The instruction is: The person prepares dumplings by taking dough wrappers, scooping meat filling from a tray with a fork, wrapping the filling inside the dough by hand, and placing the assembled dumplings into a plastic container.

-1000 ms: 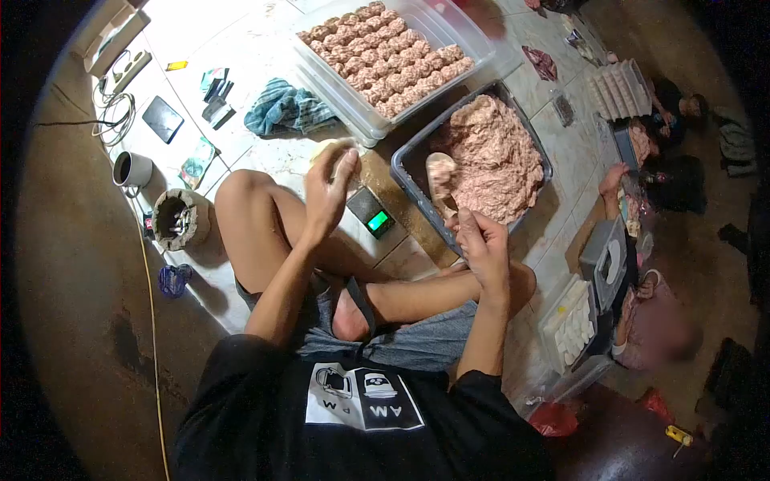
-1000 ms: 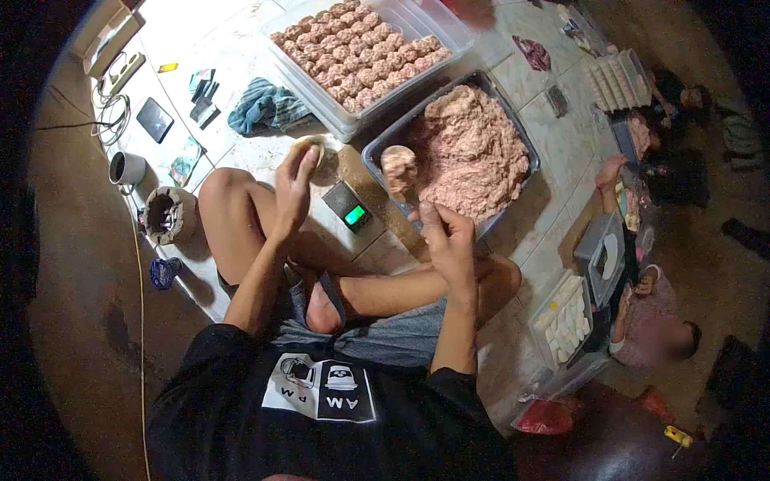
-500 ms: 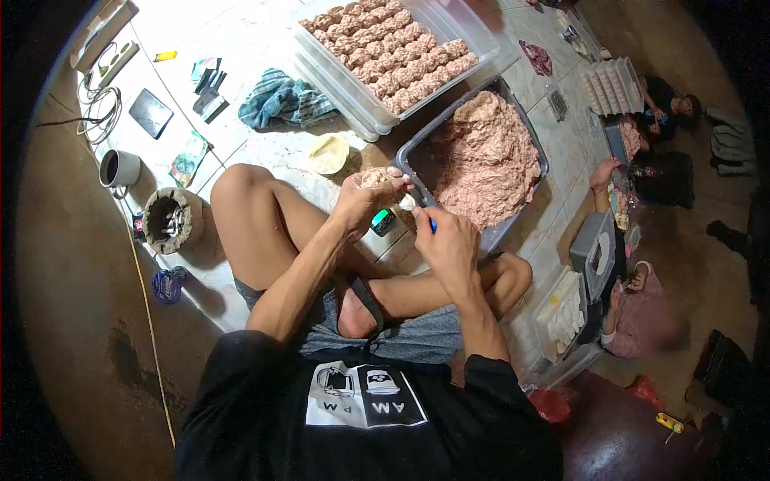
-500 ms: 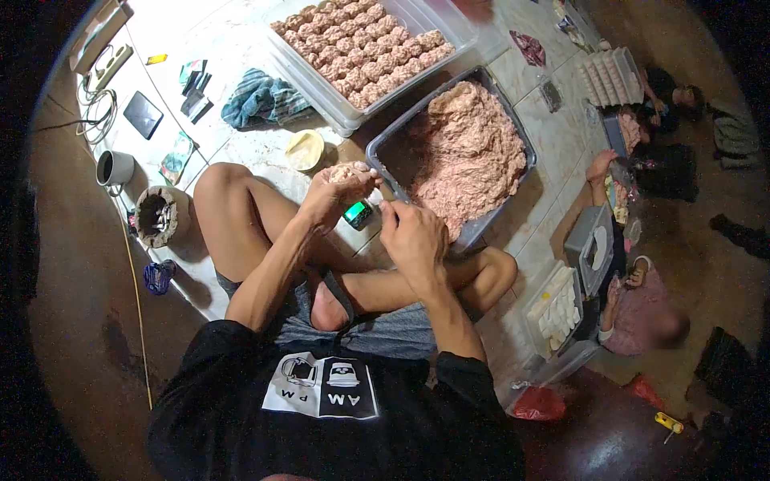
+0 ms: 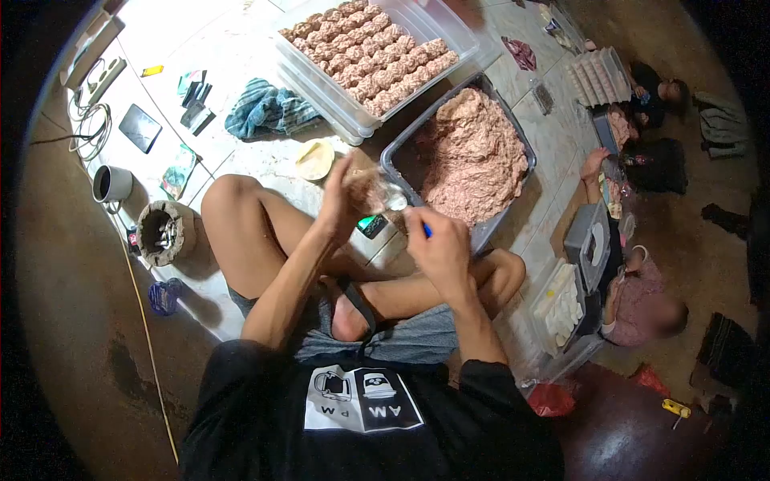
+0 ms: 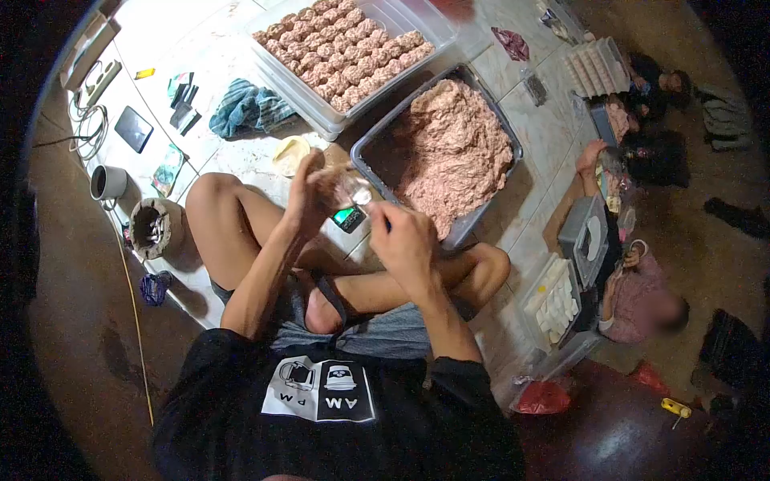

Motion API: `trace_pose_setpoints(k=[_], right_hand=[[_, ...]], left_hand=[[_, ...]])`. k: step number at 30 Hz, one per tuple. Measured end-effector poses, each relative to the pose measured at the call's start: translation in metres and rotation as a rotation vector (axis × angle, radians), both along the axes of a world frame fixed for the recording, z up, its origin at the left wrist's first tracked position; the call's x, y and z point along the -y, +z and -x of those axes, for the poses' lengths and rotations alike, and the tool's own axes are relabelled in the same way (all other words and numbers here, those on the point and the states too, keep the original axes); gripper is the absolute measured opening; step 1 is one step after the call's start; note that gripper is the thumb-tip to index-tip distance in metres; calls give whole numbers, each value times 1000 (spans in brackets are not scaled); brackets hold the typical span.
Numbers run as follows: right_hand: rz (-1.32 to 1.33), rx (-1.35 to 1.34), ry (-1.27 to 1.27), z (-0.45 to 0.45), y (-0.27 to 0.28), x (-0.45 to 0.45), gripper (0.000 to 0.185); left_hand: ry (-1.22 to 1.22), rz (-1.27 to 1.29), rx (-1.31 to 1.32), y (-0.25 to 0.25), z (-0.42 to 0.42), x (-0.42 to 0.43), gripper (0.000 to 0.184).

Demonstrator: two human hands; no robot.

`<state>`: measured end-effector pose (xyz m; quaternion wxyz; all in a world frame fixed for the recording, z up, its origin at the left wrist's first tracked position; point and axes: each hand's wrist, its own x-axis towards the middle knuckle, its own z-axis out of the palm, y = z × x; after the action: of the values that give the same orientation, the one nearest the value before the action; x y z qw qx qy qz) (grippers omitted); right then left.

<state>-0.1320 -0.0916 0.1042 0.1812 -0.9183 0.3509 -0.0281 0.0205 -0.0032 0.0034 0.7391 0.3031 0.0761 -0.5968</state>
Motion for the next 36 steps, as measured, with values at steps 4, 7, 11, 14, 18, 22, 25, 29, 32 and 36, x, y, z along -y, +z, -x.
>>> trace_pose_setpoints(k=[4,7,11,14,18,22,25,29,32,36], right_hand=[[98,25,-28,3,7,26,24],[195,-58,-72,1,4,55,16],[180,-70,-69,-28,-76,107,14],[174,-21,-99,-59,-79,95,15],[48,-71,-194,-37,-62,93,21],[98,23,-58,-44,-61,96,21],[15,-22,-76,-34,31,37,25],[-66,181,108,-20,41,-5,21],[-31,44,185,-25,-15,-6,24],[37,66,104,-19,11,-16,26]], left_hand=[[140,-71,60,-7,-1,1,73],[172,23,81,-14,-19,-5,73],[103,28,53,-9,-16,3,76],[78,103,33,-19,-21,-6,80],[244,57,-32,-28,-41,-16,74],[184,125,10,-28,-39,-9,73],[224,157,-24,-30,-43,-20,74],[207,132,-88,-11,-33,-14,77],[128,175,-181,-11,-22,-7,90],[307,84,-127,-19,-27,-17,88]])
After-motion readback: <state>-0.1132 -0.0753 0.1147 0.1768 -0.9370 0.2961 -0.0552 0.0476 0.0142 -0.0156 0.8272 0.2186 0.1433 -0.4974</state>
